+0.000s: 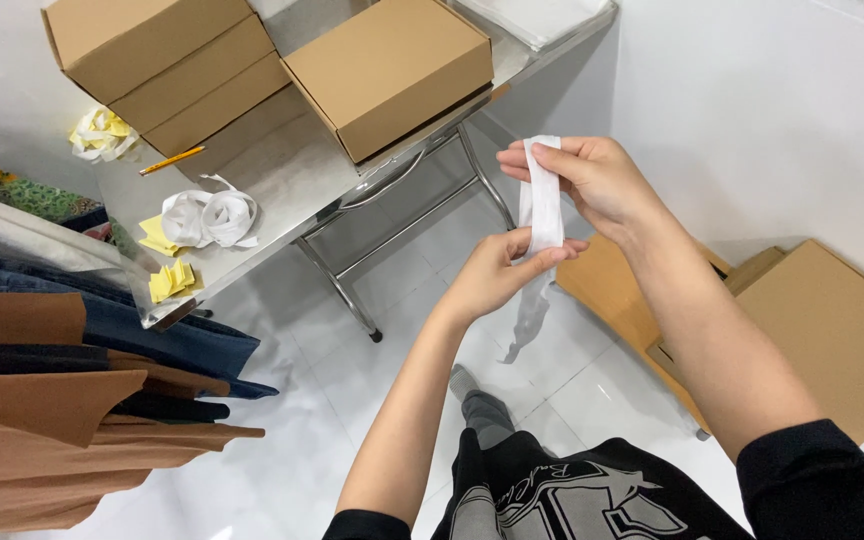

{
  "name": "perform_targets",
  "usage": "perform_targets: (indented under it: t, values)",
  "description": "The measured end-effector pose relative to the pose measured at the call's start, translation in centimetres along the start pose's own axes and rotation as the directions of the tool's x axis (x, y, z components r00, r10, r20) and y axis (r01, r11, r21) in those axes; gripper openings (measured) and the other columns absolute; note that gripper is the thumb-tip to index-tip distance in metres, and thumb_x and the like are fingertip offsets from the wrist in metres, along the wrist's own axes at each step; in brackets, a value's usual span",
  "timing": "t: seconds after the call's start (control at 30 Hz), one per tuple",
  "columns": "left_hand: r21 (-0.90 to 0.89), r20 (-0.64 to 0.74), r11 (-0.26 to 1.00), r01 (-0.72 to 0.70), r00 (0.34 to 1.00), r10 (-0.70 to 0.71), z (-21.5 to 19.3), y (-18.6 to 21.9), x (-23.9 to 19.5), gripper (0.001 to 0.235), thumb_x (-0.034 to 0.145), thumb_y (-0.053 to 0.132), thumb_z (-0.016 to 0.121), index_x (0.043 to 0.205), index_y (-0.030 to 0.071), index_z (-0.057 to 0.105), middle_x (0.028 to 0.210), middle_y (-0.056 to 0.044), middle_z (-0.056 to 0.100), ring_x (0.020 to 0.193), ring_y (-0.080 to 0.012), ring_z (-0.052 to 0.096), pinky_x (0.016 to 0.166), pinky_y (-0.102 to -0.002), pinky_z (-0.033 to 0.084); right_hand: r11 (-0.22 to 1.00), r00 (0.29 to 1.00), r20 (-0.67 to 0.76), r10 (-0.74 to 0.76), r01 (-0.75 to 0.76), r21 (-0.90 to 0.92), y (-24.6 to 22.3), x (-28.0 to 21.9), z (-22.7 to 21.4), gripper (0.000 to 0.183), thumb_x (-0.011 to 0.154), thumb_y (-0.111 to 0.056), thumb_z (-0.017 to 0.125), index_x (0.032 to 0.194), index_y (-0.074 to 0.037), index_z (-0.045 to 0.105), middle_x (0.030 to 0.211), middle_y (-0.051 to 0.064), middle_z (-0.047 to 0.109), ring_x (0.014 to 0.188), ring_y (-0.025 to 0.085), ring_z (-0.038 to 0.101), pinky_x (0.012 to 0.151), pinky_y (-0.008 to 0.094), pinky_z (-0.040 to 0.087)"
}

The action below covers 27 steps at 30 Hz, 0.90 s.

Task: The person places a plastic-wrapped item into a cardboard box and closes it. They then tie a white ribbon around the box and attach a yellow sticky note. Later, they open another box, remove a plastic-wrapped orange shirt, hang it on a green hanger, and place it on a clothing rack.

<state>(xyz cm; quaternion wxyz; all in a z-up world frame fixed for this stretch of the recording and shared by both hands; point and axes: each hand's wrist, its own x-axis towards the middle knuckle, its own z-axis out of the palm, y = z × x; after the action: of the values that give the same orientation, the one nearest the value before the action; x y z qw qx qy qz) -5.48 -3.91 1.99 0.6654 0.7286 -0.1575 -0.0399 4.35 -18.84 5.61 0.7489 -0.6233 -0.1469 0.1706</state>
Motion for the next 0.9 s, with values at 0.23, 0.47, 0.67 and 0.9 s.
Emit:
perform_targets:
  t: [0.23,0.47,0.67,0.9]
  values:
    - [0.054,-0.014,0.997,0.051,0.999,-0.05,-0.4,-0.3,-0.2,0.025,0.1,0.026,0.078,0.117,0.008,0.08,0.109,-0.01,0.083,0.115,-0.0157,0.072,0.106,-0.039,0.056,0.979,0.987,-0.049,0.155,-0.147,0.14,3.0,0.4,-0.1,0.038,0.107,-0.017,0.06,0.133,0.011,0.065,0.134,0.022,0.072,0.125,0.028,0.069,0.107,0.032,0.057]
    - [-0.021,-0.266,0.999,0.043,0.963,-0.047,-1.8,-4.7,2.7,0.016,0.097,0.03,0.081,0.104,0.015,0.084,0.078,0.0,0.081,0.072,0.0017,0.065,0.055,-0.017,0.055,0.982,0.985,-0.022,0.169,-0.166,0.09,6.0,-0.9,0.5,0.059,0.11,-0.05,0.048,0.127,0.003,0.067,0.129,0.016,0.07,0.123,0.025,0.067,0.113,0.038,0.049]
    - [-0.267,-0.405,0.964,-0.009,0.908,-0.103,-2.0,1.4,2.6,0.023,0.098,0.027,0.079,0.11,0.008,0.082,0.086,-0.007,0.083,0.066,-0.0073,0.075,0.044,-0.017,0.056,0.981,0.998,0.053,0.035,-0.024,-0.193,8.9,-1.1,-0.6,0.066,0.113,-0.057,0.034,0.125,-0.006,0.075,0.123,0.011,0.076,0.12,0.024,0.071,0.111,0.041,0.049]
    - [-0.434,-0.387,0.892,-0.129,0.921,-0.056,-2.8,1.9,2.9,0.031,0.104,0.014,0.073,0.127,-0.006,0.073,0.122,-0.029,0.075,0.113,-0.0318,0.075,0.093,-0.036,0.065,0.961,0.983,0.178,-0.049,0.095,-0.26,10.6,-0.8,-2.6,0.028,0.102,-0.02,0.076,0.126,-0.006,0.078,0.107,0.011,0.082,0.106,0.015,0.073,0.101,0.036,0.056]
